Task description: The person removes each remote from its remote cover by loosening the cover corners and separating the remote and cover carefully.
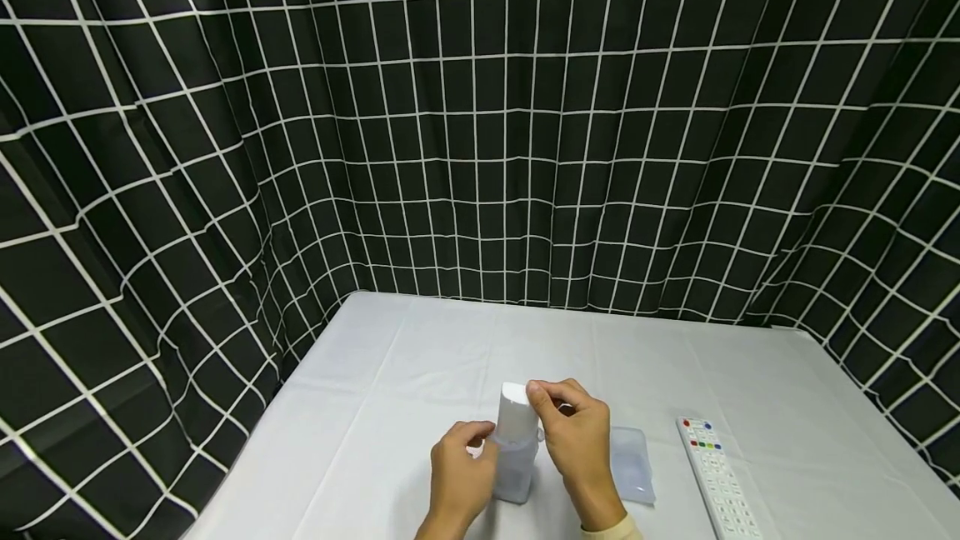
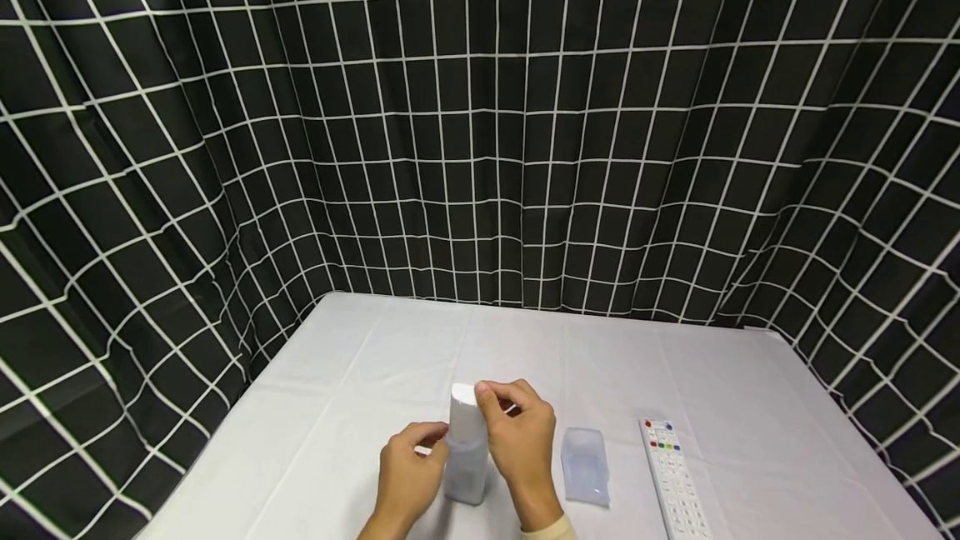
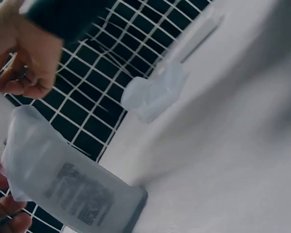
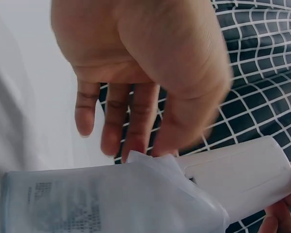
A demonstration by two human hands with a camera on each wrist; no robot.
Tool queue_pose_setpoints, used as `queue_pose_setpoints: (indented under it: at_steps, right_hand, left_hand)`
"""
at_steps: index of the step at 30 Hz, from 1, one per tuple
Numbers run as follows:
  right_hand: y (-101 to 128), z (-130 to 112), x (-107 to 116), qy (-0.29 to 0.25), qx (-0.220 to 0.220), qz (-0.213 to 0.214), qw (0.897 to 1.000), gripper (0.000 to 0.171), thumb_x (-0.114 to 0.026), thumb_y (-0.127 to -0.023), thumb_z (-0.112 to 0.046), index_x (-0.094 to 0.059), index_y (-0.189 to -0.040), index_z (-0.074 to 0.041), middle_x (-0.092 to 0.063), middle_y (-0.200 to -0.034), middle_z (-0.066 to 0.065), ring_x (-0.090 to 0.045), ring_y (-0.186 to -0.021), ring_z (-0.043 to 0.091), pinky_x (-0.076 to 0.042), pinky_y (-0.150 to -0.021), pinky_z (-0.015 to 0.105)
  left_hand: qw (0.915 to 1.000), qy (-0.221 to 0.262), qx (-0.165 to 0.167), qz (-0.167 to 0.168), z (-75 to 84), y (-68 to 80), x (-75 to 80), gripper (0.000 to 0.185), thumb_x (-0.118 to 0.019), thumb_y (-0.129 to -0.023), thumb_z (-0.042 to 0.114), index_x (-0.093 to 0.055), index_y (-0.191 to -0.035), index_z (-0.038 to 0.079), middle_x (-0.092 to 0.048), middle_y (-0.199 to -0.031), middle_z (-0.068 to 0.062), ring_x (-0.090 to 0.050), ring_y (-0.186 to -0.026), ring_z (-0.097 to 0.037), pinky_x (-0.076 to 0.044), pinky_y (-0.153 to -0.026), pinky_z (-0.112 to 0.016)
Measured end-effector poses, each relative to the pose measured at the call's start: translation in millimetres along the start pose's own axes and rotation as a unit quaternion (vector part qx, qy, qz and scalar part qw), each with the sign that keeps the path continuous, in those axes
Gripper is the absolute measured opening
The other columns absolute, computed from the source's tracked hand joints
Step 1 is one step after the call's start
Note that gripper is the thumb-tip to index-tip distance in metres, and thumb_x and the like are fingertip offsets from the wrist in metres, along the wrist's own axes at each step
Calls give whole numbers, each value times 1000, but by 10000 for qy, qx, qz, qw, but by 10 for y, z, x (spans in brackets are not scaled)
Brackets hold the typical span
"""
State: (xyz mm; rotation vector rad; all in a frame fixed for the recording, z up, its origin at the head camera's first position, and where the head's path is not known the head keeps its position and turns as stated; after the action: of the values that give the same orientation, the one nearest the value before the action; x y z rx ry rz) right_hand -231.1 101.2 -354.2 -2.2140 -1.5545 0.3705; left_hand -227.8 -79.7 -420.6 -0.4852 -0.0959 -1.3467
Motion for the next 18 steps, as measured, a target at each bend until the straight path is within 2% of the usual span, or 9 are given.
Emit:
queue_pose_setpoints:
  at_steps: [3, 7, 9, 13, 16, 18]
  right_hand:
    - [-13, 0, 8, 17, -9, 18, 10000, 4, -76, -81, -1, -75, -78, 0, -63, -70, 4, -55, -62, 17, -46, -54, 22]
    - [-14, 25, 4, 128, -128, -26, 9998, 6, -77, -82, -5, -74, -77, -2, -65, -71, 2, -55, -63, 18, -46, -55, 24]
    - [-9, 40, -1, 125, -215, -56, 9997, 6, -77, -82, -7, -75, -77, -4, -67, -73, 1, -57, -66, 18, -45, -57, 25]
    - [8, 51, -36, -74, -336, -233, 9991, 6, -74, -84, -5, -73, -79, -3, -68, -79, 5, -59, -68, 20, -47, -59, 26]
    - [22, 54, -86, -254, -362, -505, 9977, 6, -67, -89, -2, -71, -86, 0, -68, -85, 8, -61, -73, 21, -50, -63, 27]
    - [30, 42, -131, -346, -332, -751, 9960, 10, -61, -93, -1, -70, -94, 1, -69, -93, 10, -64, -83, 21, -52, -70, 27]
  left_hand:
    - [9992, -44, -394, -69, 106, 52, -65, 23, -73, -82, 15, -71, -99, -1, -65, -96, -1, -59, -93, -23, -50, -79, -49]
    - [9972, -580, -479, 16, 147, 105, -146, 59, -75, -79, 51, -68, -106, -1, -62, -103, -2, -57, -96, -22, -49, -81, -51]
    - [9949, -860, -505, 170, 158, 120, -163, 69, -72, -76, 60, -68, -107, -1, -62, -102, -2, -55, -92, -18, -47, -80, -49]
    - [9911, -1097, -601, 459, 193, 131, -169, 61, -77, -75, 53, -69, -104, 0, -63, -98, -1, -51, -86, -15, -42, -78, -46]
    - [9917, -1055, -618, 406, 205, 118, -195, 48, -80, -77, 42, -70, -104, 2, -63, -98, 2, -50, -86, -13, -41, -77, -46]
    - [9932, -957, -617, 248, 207, 103, -223, 42, -79, -78, 36, -71, -105, 5, -63, -99, 4, -49, -88, -12, -40, -78, -46]
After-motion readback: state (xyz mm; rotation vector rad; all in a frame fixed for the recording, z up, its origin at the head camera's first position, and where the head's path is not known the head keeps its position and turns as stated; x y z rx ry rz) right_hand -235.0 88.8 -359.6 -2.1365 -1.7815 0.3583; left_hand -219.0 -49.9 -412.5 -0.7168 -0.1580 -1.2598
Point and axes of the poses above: each hand's wrist, its own y-axis away from the middle knuckle, its own x-axis out of the back of the hand, z = x × y, the point moved 10 cm from there along -y, towards the middle knuckle
